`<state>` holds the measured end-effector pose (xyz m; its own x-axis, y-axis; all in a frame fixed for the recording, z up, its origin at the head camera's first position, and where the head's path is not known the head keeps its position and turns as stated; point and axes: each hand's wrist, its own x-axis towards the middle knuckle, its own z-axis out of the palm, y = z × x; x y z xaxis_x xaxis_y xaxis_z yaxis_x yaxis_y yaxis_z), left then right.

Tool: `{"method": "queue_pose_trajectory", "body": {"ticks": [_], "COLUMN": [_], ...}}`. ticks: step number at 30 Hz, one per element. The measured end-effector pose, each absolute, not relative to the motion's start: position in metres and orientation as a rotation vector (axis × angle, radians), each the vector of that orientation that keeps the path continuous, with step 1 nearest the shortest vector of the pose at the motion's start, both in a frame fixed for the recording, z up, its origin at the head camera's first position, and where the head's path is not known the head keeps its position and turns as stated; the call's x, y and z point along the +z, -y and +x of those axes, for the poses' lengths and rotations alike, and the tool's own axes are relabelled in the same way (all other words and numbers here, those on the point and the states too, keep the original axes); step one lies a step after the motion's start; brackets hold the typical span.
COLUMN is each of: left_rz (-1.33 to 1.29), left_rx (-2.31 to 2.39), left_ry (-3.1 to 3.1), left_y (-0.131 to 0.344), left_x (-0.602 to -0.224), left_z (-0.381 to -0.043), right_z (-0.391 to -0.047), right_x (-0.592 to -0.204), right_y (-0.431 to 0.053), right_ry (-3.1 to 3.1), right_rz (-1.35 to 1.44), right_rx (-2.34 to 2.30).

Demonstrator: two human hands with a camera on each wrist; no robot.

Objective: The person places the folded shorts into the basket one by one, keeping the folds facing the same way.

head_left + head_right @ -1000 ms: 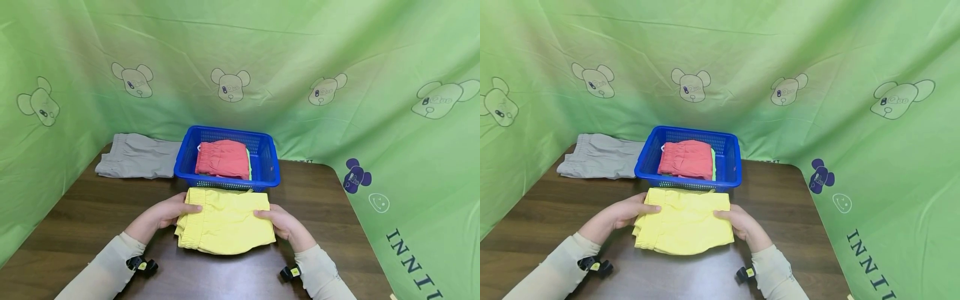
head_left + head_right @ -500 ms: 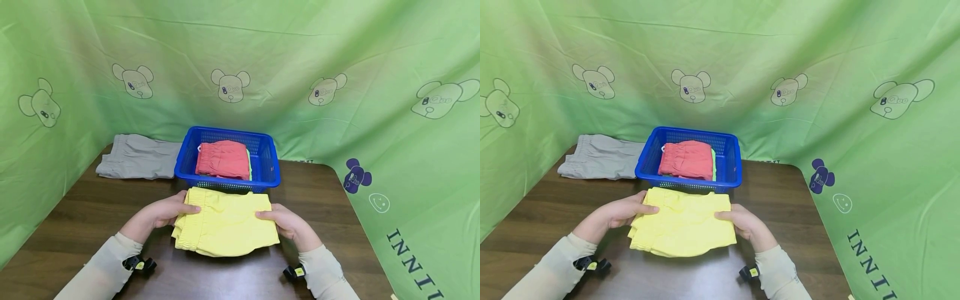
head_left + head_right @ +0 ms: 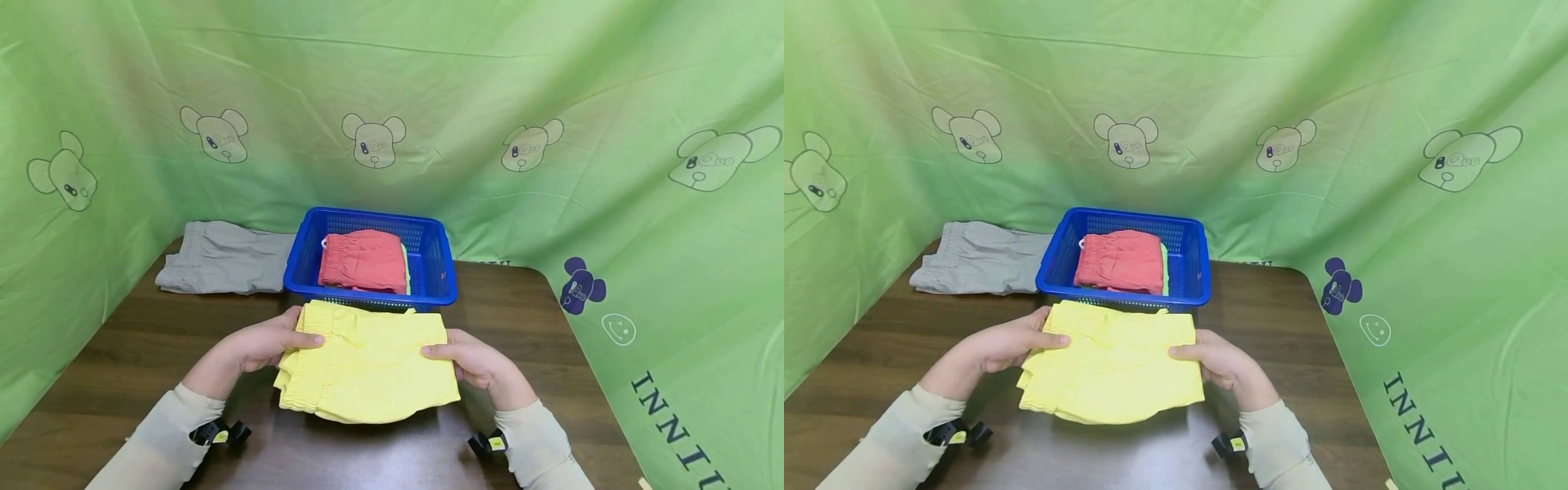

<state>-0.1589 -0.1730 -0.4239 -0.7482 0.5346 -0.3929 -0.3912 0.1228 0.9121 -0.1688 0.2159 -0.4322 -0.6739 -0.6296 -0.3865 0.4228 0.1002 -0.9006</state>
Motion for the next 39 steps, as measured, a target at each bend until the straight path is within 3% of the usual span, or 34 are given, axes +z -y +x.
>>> {"method": "queue_pose_trajectory", "body": {"ticks": [39], "left_rz": [0.108], "left_rx": [1.944], "left_ry": [-1.642], "left_y": [0.171], "left_x": [-0.392], "left_z": [-0.153], "right_z": [-0.165], "right_x": [-0.398], "right_y": [-0.213], "right_ry": [-1.604], "right_rz": [-0.263], "right_rx": [-1.917]}}
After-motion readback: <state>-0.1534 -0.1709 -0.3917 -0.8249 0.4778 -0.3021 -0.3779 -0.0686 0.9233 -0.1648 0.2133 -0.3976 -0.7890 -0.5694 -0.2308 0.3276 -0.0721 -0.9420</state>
